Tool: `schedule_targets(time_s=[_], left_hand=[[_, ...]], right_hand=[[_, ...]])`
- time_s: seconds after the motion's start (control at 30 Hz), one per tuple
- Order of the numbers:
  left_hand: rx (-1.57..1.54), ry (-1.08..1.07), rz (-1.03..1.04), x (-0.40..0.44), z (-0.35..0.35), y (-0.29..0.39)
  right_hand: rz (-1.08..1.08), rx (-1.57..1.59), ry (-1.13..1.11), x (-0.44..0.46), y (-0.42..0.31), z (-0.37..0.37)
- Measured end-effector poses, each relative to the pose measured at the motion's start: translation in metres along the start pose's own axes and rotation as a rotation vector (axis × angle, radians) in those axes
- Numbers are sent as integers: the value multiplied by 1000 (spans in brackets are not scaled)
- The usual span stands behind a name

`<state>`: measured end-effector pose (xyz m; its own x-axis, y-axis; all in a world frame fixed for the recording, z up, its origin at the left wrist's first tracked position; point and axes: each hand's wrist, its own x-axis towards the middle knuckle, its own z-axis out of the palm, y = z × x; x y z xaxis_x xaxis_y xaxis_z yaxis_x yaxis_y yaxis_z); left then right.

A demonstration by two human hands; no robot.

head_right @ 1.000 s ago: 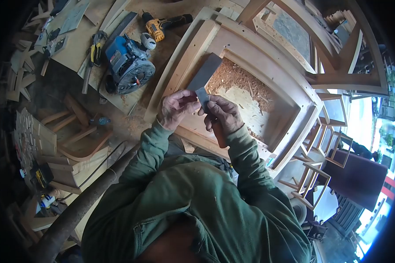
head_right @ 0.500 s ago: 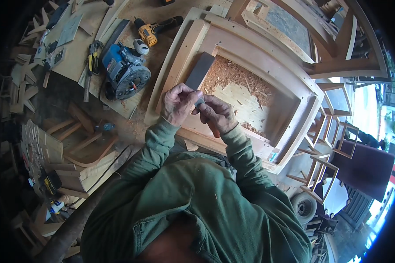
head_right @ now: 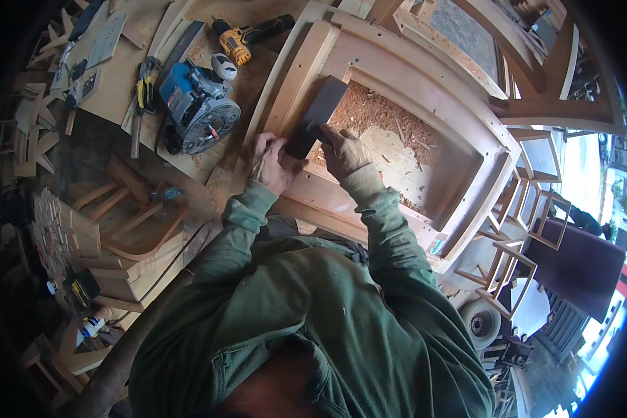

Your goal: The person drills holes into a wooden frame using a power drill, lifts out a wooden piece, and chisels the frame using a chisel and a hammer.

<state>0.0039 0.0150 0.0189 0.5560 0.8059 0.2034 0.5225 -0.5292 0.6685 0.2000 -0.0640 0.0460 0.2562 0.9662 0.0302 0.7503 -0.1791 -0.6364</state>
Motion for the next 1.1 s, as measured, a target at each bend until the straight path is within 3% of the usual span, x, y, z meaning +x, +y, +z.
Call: schedule_targets(time_s=[0.3, 0.53, 0.67, 0.83, 0.97, 1.03, 1.07, 1.1], left_hand=[[-46, 59, 5, -5, 15, -18], [-39, 85, 38, -4, 13, -19], [44, 75, 33, -5, 10, -17], [-6, 68, 22, -5, 13, -21], [-15, 74, 20, -9, 18, -25], [-12, 76, 26, -7, 15, -24], [-12, 73, 25, -7, 15, -23], [-20, 85, 28, -7, 16, -25]], right_hand=[[1, -281, -112, 8, -19, 5], [-37, -273, -218, -17, -26, 16], [-54, -207, -7, 29, -3, -2], [-167, -300, -151, -8, -25, 11], [-74, -219, 5, 41, -14, -25], [-110, -337, -75, 14, -6, 4], [-211, -356, -126, -5, -10, 16], [-479, -536, 24, -12, 7, 32]])
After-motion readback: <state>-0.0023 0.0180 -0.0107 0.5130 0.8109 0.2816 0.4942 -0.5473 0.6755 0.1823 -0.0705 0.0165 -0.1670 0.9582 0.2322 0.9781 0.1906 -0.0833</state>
